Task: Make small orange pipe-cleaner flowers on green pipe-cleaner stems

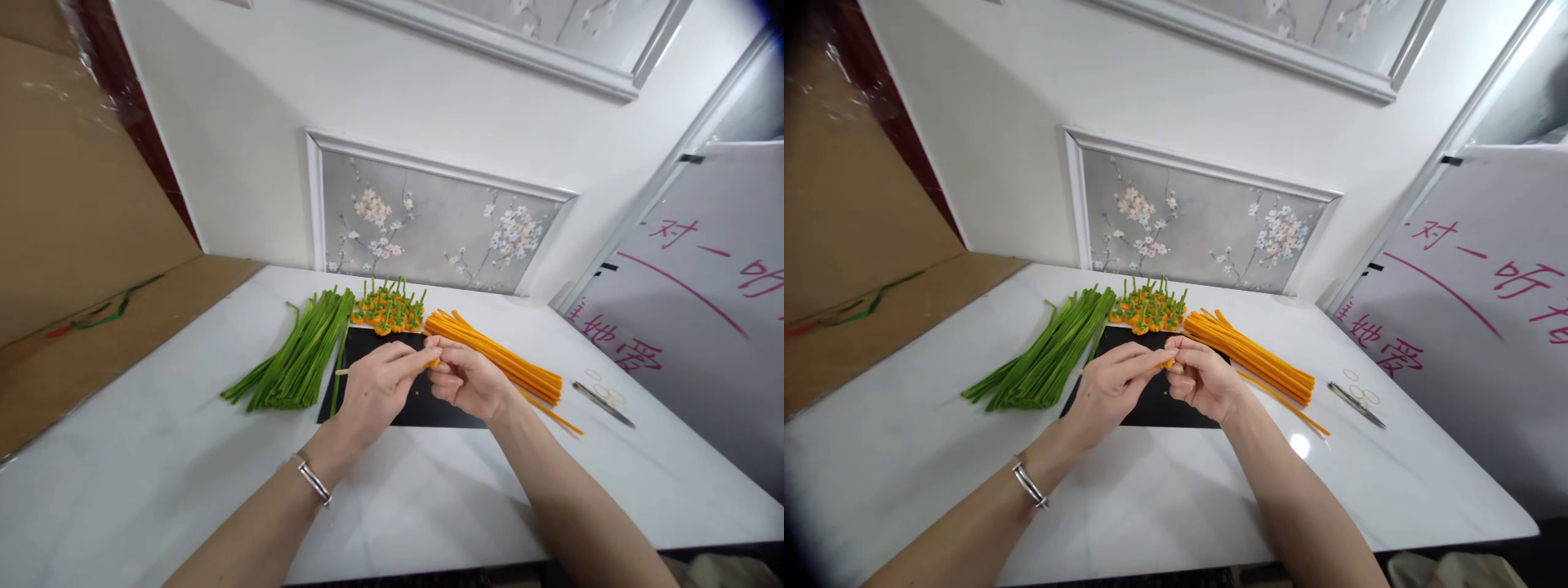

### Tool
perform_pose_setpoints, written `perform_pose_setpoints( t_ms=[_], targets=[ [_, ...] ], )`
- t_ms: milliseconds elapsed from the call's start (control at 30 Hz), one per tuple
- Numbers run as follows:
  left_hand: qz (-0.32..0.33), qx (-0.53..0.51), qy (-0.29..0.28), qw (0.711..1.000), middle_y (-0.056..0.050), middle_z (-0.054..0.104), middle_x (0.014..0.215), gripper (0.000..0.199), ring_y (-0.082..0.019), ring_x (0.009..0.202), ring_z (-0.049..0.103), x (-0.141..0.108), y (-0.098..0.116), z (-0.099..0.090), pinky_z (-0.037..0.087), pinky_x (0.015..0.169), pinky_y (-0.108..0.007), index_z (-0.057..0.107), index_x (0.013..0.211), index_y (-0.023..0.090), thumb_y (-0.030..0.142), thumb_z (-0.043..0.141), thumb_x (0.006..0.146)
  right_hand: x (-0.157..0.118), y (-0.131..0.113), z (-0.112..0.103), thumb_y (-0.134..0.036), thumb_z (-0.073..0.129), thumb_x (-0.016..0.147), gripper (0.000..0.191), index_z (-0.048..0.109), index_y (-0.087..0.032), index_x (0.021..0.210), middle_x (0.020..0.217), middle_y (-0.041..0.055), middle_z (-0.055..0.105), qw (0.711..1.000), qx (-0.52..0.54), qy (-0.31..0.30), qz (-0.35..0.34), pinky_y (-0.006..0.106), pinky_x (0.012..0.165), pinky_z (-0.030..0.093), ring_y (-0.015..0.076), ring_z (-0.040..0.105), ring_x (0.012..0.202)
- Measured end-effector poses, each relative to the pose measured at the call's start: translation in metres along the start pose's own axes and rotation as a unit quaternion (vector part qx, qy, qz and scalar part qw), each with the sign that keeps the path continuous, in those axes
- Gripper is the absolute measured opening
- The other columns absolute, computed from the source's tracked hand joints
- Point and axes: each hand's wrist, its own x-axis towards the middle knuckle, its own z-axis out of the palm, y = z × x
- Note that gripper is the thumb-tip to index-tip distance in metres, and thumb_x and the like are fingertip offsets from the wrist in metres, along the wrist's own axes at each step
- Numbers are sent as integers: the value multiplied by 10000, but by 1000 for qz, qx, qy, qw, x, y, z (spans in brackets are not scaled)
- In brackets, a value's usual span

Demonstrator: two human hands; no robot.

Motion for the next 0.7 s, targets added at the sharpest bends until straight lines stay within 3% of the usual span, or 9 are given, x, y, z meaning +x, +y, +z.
perform_pose_setpoints(
  t_ms=[100, 200, 300, 367, 433, 500, 567, 700],
  targets=[
    [-108, -148, -16, 983, -27, 708, 897, 273, -131, 787, 624, 3, 1, 0, 495, 707, -247, 734, 1072, 261, 155, 572, 879, 0, 1, -1, -193, 655, 763, 146, 519, -185, 816, 522, -99, 383, 1000, -25, -9, -1, 138, 407, 235, 22, 254, 398],
    [-245, -329, -28, 912, -23, 720, 910, 243, -136, 807, 624, 7, 1, -1, 495, 751, -258, 748, 1041, 245, 220, 680, 809, -1, 3, -3, -288, 638, 845, 129, 548, -197, 859, 592, -68, 451, 988, -114, -1, -107, 164, 426, 280, 37, 329, 432],
    [-353, -463, -63, 810, -3, 692, 794, 253, -80, 638, 549, 9, 1, -6, 447, 598, -197, 756, 980, 229, 276, 769, 731, -4, 1, -5, -326, 594, 899, 116, 602, -224, 952, 714, -29, 545, 919, -280, 40, -274, 202, 474, 364, 68, 454, 515],
    [-392, -523, -85, 752, 6, 650, 741, 230, -50, 571, 491, 9, 2, -10, 393, 527, -167, 755, 921, 214, 292, 794, 708, -6, -2, -7, -307, 607, 890, 138, 634, -248, 1012, 783, -10, 589, 863, -371, 45, -339, 231, 522, 423, 93, 516, 581],
    [-407, -558, -103, 715, 8, 615, 730, 199, -40, 562, 475, 9, 4, -12, 382, 520, -159, 746, 888, 202, 297, 791, 718, -7, -5, -9, -276, 647, 858, 187, 663, -269, 1044, 834, 4, 625, 823, -427, 29, -374, 263, 583, 469, 121, 561, 654],
    [-407, -567, -126, 705, 10, 588, 724, 170, -37, 563, 461, 9, 5, -14, 381, 525, -158, 738, 880, 196, 301, 768, 749, -6, -7, -11, -247, 682, 828, 201, 695, -278, 1026, 874, 17, 664, 791, -463, 11, -400, 298, 663, 499, 153, 600, 743],
    [-398, -559, -146, 713, 9, 570, 714, 164, -41, 562, 447, 10, 6, -14, 370, 516, -162, 738, 888, 194, 311, 745, 773, -6, -8, -11, -231, 689, 819, 176, 723, -279, 984, 880, 23, 693, 769, -489, 5, -412, 334, 732, 511, 177, 623, 799],
    [-366, -524, -172, 750, 6, 572, 697, 184, -60, 552, 439, 10, 6, -14, 349, 488, -188, 746, 934, 218, 324, 717, 786, -6, -9, -11, -251, 690, 822, 139, 746, -299, 939, 880, 23, 719, 778, -500, 8, -380, 365, 736, 521, 190, 641, 772]
  ],
)
